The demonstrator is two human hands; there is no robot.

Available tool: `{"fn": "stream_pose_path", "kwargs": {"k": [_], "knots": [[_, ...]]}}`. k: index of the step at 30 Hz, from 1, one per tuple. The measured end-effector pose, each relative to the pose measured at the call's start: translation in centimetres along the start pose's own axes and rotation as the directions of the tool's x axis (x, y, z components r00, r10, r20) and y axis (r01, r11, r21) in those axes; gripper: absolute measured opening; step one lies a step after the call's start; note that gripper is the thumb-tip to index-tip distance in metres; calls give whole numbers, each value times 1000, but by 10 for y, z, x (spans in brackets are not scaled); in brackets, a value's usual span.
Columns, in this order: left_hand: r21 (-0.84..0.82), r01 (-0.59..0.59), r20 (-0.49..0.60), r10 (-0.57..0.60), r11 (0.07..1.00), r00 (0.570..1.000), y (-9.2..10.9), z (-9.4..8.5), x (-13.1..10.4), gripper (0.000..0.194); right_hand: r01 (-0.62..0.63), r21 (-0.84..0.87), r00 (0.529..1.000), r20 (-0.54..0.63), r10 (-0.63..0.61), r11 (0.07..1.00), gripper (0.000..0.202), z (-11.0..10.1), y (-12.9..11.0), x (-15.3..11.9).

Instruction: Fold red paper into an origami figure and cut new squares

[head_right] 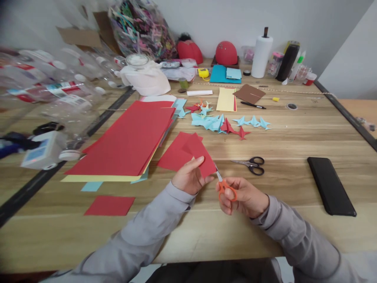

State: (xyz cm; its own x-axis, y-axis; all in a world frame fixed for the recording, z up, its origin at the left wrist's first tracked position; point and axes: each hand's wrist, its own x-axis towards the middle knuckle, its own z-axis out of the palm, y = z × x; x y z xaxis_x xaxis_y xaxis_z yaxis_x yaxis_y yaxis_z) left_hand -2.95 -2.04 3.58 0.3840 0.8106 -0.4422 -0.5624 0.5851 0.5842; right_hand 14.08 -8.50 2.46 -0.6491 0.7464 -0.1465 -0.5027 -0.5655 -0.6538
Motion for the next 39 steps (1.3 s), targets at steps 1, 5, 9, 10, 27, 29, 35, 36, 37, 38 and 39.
{"fn": "stream_pose_path", "kwargs": {"k": [1, 5, 9, 10, 27, 29, 35, 36, 37, 38, 39], "knots": [[-11, -7, -26, 6, 1000, 1000, 1, 0, 0, 5, -3, 5, 1000, 2, 3, 1000, 37, 0, 0, 0], [-12, 15, -29, -15, 1000, 999, 2, 0, 1, 8, -5, 22, 1000, -6, 5, 1000, 36, 0, 0, 0], [1, 46, -20, -46, 999, 999, -1, 0, 1, 6, -15, 37, 1000, 19, 15, 999, 36, -1, 0, -1], [1, 39, -21, -39, 999, 999, -3, 0, 1, 6, -10, 43, 1000, 24, 9, 999, 36, -1, 0, -1], [19, -38, 37, 37, 999, 999, -20, -1, 1, 16, 35, 68, 998, 48, -38, 997, 37, -3, 0, -1], [1, -37, 27, 37, 999, 999, -20, 0, 1, 17, 46, 58, 998, 41, -48, 997, 36, -3, 1, -1], [20, -1, 16, 1, 1000, 1000, -19, 2, -1, 17, 59, 38, 998, 30, -60, 998, 37, -6, 1, 0], [18, 3, 20, -4, 1000, 1000, -20, 2, -1, 17, 58, 37, 998, 29, -59, 998, 37, -6, 1, 0], [17, 5, 25, -6, 1000, 1000, -20, 1, -1, 18, 57, 36, 998, 28, -58, 998, 37, -5, 0, 0], [19, 4, 29, -4, 1000, 1000, -20, 1, 0, 18, 57, 32, 998, 27, -58, 998, 37, -5, 0, 0], [23, 2, 35, -3, 1000, 999, -21, 1, 0, 19, 57, 27, 998, 24, -58, 998, 37, -5, 0, 0]]}}
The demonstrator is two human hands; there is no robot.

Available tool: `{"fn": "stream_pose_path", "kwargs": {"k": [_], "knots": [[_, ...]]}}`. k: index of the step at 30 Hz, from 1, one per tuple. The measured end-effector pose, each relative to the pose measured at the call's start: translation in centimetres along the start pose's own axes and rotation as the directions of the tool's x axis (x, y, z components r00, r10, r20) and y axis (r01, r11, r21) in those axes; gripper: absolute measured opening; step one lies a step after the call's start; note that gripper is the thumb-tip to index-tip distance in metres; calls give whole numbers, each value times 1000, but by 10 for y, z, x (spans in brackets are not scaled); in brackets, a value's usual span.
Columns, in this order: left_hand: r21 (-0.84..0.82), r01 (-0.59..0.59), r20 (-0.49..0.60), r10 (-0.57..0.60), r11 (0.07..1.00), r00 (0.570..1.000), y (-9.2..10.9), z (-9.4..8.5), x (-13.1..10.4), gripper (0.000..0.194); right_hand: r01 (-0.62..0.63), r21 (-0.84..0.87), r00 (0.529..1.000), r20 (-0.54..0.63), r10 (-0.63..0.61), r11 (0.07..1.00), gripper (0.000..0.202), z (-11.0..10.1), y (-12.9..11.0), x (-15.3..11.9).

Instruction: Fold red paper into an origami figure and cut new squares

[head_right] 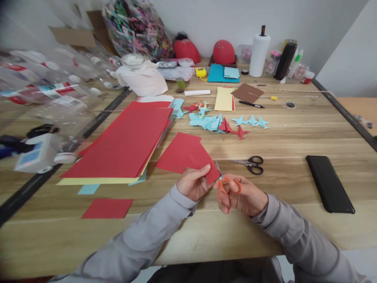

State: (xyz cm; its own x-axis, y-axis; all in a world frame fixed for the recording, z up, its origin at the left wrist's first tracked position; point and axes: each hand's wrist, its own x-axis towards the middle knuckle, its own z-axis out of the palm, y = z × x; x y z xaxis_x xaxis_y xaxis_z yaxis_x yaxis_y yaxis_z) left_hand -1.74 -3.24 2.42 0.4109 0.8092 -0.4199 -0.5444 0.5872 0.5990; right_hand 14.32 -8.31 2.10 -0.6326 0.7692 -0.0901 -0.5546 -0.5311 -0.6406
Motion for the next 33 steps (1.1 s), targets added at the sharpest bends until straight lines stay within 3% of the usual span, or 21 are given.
{"fn": "stream_pose_path", "kwargs": {"k": [14, 33], "knots": [[37, -4, 4, 3, 999, 1000, 1, -2, 1, 20, 8, -1, 1000, -28, -8, 1000, 39, 5, -1, 0], [-36, -11, 3, 11, 999, 1000, 1, -4, 2, 18, 3, -23, 999, -39, -3, 1000, 35, 3, 0, 1]]}}
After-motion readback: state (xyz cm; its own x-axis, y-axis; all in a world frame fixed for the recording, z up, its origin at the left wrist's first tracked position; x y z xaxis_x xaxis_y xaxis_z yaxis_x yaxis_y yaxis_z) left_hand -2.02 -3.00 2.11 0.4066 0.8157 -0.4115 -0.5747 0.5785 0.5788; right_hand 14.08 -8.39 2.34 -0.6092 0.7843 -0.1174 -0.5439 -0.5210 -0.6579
